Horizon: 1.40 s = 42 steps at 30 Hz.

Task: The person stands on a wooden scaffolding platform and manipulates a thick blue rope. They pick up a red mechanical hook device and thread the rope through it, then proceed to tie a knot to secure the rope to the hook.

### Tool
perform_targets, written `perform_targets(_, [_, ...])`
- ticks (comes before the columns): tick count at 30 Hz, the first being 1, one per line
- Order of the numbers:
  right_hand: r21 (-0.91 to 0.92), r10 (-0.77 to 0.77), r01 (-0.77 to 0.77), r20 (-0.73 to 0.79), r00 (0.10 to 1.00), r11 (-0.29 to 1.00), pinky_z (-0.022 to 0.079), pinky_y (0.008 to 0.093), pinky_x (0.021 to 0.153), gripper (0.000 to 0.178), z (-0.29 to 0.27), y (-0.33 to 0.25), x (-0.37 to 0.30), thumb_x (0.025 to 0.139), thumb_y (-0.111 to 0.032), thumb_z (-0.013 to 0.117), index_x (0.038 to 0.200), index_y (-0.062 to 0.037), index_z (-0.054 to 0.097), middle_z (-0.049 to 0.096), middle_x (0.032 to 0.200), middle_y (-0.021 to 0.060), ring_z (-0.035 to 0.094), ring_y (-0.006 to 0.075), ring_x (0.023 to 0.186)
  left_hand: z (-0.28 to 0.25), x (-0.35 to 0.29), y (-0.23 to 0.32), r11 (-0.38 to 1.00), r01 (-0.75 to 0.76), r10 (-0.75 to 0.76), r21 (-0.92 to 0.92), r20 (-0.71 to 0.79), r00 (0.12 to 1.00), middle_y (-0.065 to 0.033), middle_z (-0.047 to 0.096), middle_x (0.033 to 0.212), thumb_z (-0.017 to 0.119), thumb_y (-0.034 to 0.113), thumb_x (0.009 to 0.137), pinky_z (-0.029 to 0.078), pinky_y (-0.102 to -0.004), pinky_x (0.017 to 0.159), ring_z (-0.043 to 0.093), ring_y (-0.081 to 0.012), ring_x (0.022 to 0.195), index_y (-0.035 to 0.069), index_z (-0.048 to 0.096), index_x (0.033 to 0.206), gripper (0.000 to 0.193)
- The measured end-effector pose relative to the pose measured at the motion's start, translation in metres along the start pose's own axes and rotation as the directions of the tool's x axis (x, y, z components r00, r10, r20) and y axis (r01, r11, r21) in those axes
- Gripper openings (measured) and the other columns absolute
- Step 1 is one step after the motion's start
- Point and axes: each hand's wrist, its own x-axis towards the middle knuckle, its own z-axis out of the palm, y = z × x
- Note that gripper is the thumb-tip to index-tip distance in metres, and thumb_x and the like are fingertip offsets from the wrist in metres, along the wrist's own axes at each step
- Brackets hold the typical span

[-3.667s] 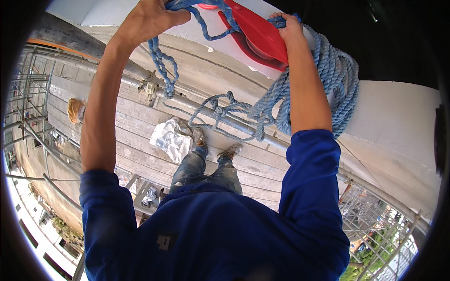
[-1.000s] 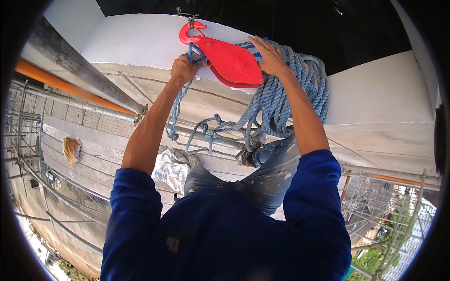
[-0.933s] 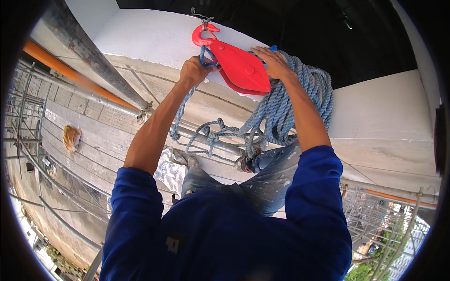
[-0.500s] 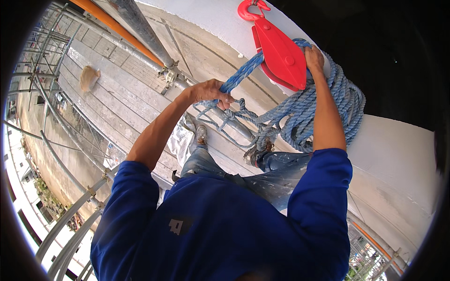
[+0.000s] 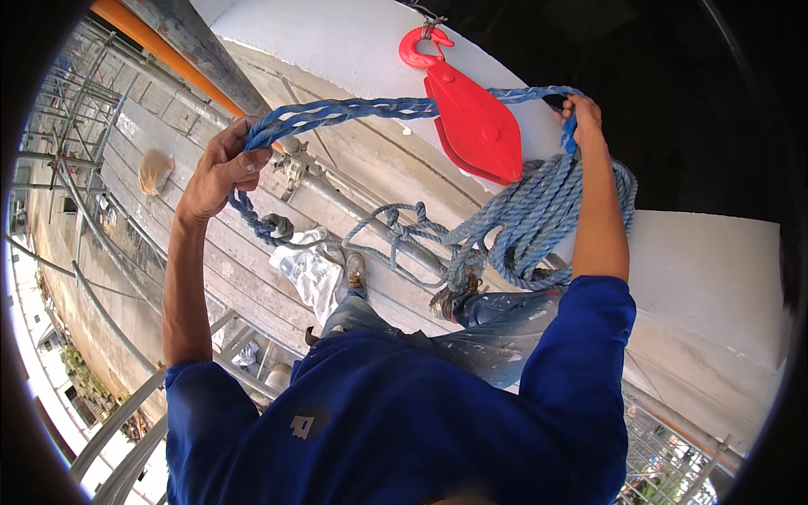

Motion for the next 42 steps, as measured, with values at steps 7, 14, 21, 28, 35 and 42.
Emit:
perform_targets(7, [0.517,-0.080,0.227,-0.292,0.953,0.825,0.063,0.0533,0.078,0.009,-0.105,-0.079,0.004,0.099,0.003,0.048,0.092,0.0027,0.052,0.055,0.075,0.0131,0.050,0.0201,0.061,0.054,0.175,0.001,0.620,-0.260,0.244,0.740,0.133,0.961,-0.0103,0.071,0.094,0.063,0.010,0.099,0.054,-0.0306,0.066,0.065,-0.0151,0.073,0.002,0.056,0.134,0.036])
perform_targets(14, [0.496,-0.353,0.546,-0.432,0.830,0.676,0.061,0.0456,0.078,0.017,-0.260,-0.170,-0.053,0.097,0.007,0.046,0.110,0.0131,0.055,0.057,0.092,0.0181,0.054,0.0230,0.076,0.159,0.240,-0.001,0.364,-0.379,0.525,0.851,0.149,0.838,-0.0212,0.059,0.138,0.080,0.032,0.086,0.053,-0.0433,0.099,0.067,-0.0326,0.115,0.003,0.056,0.136,0.062])
perform_targets(21, [0.485,-0.812,0.667,0.186,0.554,0.566,0.052,0.0426,0.101,0.042,-0.056,-0.237,-0.241,0.103,0.001,0.042,0.142,0.0157,0.043,0.058,0.099,0.0172,0.055,0.0219,0.084,0.290,0.240,0.035,0.490,-0.567,0.509,0.662,0.311,0.802,-0.0198,0.064,0.132,0.074,0.053,0.087,0.050,-0.0436,0.104,0.066,-0.0345,0.116,0.002,0.051,0.145,0.081])
perform_targets(28, [-0.296,-0.815,0.787,0.047,0.578,0.541,0.040,0.0363,0.111,0.109,0.057,-0.124,-0.295,0.087,-0.035,0.081,0.154,0.0125,0.010,0.052,0.143,0.0284,0.058,0.0326,0.125,0.252,0.322,0.078,0.985,-0.053,0.034,-0.166,-0.117,0.993,-0.0041,0.061,0.079,0.053,0.045,0.103,0.058,-0.0446,0.077,0.059,-0.0181,0.067,0.005,0.067,0.096,0.043])
perform_targets(35, [-0.902,-0.381,0.340,0.225,0.897,0.268,0.029,0.0652,0.109,0.139,0.114,0.050,-0.192,0.061,-0.074,0.082,0.157,0.0034,0.019,0.028,0.153,0.0334,0.034,0.0463,0.142,0.244,0.364,0.103,0.976,-0.136,0.137,-0.170,-0.008,0.991,-0.0045,0.050,0.063,0.048,0.022,0.102,0.045,-0.0398,0.051,0.047,-0.0187,0.050,0.010,0.059,0.087,0.022])
perform_targets(42, [-0.863,-0.586,0.496,0.356,0.728,0.092,0.035,0.0590,0.102,0.121,0.145,0.073,-0.212,0.066,-0.069,0.077,0.155,-0.0013,0.032,0.035,0.147,0.0280,0.036,0.0452,0.137,0.047,0.446,0.176,0.734,-0.389,0.312,-0.556,-0.233,0.921,0.0009,0.049,0.066,0.052,0.023,0.100,0.045,-0.0342,0.057,0.047,-0.0140,0.055,0.015,0.055,0.080,0.022])
